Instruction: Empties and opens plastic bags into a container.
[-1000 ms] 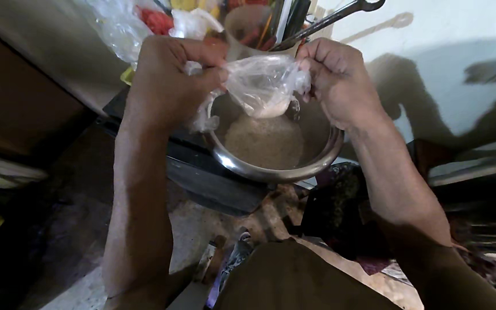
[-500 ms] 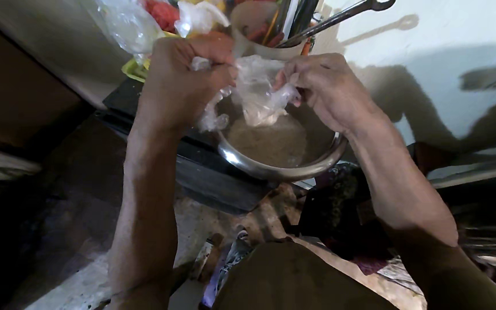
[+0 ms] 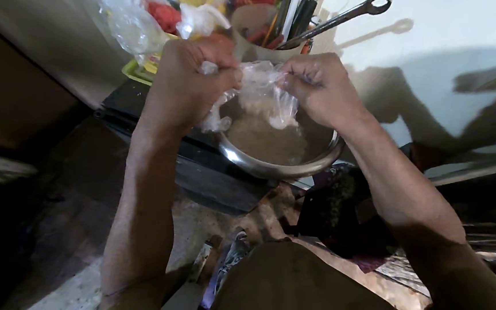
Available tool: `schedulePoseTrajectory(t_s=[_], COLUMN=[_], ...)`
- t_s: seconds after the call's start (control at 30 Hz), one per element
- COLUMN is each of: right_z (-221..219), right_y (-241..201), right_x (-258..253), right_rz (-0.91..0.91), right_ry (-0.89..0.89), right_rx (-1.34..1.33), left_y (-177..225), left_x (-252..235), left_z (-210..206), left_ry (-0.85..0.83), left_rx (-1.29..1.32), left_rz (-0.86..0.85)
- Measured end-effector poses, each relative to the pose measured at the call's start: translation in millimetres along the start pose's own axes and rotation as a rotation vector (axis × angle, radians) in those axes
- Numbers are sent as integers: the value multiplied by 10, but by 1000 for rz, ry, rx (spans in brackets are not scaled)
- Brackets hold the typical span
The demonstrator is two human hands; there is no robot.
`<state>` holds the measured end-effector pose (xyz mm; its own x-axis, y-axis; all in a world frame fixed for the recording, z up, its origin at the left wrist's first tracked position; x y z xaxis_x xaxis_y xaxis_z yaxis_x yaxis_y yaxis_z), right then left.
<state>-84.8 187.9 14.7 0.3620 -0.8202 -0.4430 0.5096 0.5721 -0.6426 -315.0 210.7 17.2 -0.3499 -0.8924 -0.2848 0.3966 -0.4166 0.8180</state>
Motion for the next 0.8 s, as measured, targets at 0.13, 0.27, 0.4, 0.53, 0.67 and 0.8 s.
schedulePoseTrajectory(t_s=[0.13,0.27,0.4,0.53,0.67,0.8], right_z=[42,14,-24,1,103,132], right_y=[-1,-28,-31,-10,35,68], right_x=[-16,-22,-34,-14,26,41], right_rz=[-64,-65,-36,-2,-22,-84], right_ry=[-21,-44,-81,-74,-81,-103], right_rx=[-46,-121,-113,-72,-47,-84], left_y=[38,84,169,166,94,93], left_x=[26,43,54,13,-87,-117], left_z=[3,-23,-143,-130,21,10], left_ry=[-79,-101,-69,-48,-8,-72], left_rx=[-176,-360,-548,-586,-493,-391], left_rz=[-78,-145,-167,-271,-289,-273])
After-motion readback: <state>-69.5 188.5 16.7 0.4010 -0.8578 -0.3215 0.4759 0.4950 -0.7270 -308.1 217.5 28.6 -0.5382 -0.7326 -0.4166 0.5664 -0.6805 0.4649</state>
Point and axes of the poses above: each hand's wrist, its own x-axis away from the middle knuckle, its own z-axis out of the back of the hand, y = z × x, the point moved 3 cm from there along -x, towards the middle knuckle, and after that the axes turned 8 degrees about -x, right-handed, at the moved point
